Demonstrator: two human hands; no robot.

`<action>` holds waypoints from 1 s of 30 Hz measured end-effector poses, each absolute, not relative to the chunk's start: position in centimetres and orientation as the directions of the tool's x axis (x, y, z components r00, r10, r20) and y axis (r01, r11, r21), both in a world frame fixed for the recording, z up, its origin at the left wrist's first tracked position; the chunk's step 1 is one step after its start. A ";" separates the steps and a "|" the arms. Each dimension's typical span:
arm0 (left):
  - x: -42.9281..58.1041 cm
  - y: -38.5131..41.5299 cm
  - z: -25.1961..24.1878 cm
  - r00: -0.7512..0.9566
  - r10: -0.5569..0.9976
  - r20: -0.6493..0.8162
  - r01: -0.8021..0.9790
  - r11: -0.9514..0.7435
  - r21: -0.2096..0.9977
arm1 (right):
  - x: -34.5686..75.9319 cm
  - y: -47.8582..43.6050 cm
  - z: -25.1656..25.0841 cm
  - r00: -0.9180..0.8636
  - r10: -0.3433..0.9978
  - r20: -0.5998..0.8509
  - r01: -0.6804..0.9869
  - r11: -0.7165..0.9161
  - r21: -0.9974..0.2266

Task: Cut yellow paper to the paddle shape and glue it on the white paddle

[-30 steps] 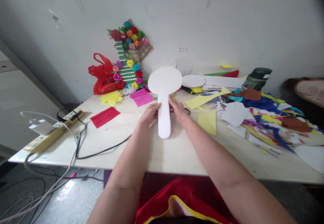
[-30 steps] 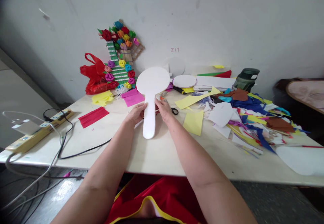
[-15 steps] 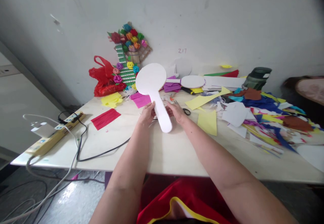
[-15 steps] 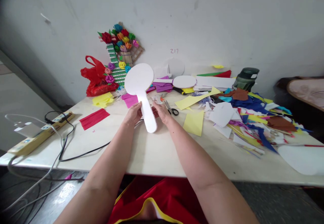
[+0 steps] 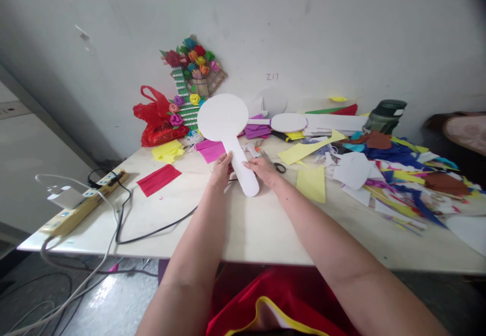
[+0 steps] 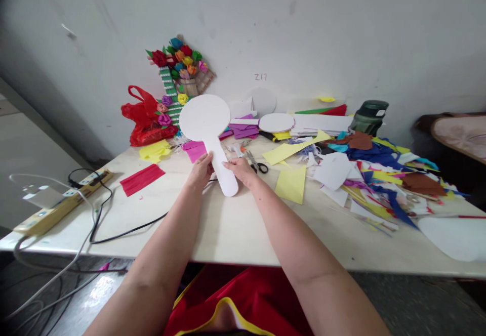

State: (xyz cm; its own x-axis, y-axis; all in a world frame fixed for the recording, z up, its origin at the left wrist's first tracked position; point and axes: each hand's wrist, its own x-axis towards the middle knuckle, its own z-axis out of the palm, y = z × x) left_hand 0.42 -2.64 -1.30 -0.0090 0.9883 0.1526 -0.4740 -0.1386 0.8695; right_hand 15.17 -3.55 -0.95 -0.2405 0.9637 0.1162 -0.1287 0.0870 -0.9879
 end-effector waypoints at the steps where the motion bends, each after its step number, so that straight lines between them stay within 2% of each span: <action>1: 0.4 -2.6 -1.3 -0.018 0.988 0.154 -0.473 -0.144 0.869 | 15.2 -3.5 -1.0 -0.267 0.957 0.113 -0.089 0.093 -0.992; 8: 0.4 -2.8 -1.0 0.000 0.989 0.146 -0.490 -0.127 0.862 | 15.7 -3.3 -0.3 -0.309 0.951 -0.012 -0.153 -0.062 -0.986; 11: 0.3 -2.9 -0.9 0.011 0.988 0.155 -0.489 -0.130 0.862 | 15.8 -3.4 -0.1 -0.320 0.947 -0.019 -0.161 -0.074 -0.984; 21: -0.3 -2.6 -0.6 -0.049 0.996 0.076 -0.558 -0.090 0.825 | 16.4 -3.2 0.0 -0.288 0.953 0.096 -0.031 0.091 -0.995; 30: -0.8 -2.3 -1.2 -0.032 0.993 0.110 -0.546 -0.110 0.830 | 17.0 -3.1 0.1 -0.305 0.930 0.205 0.136 0.255 -0.957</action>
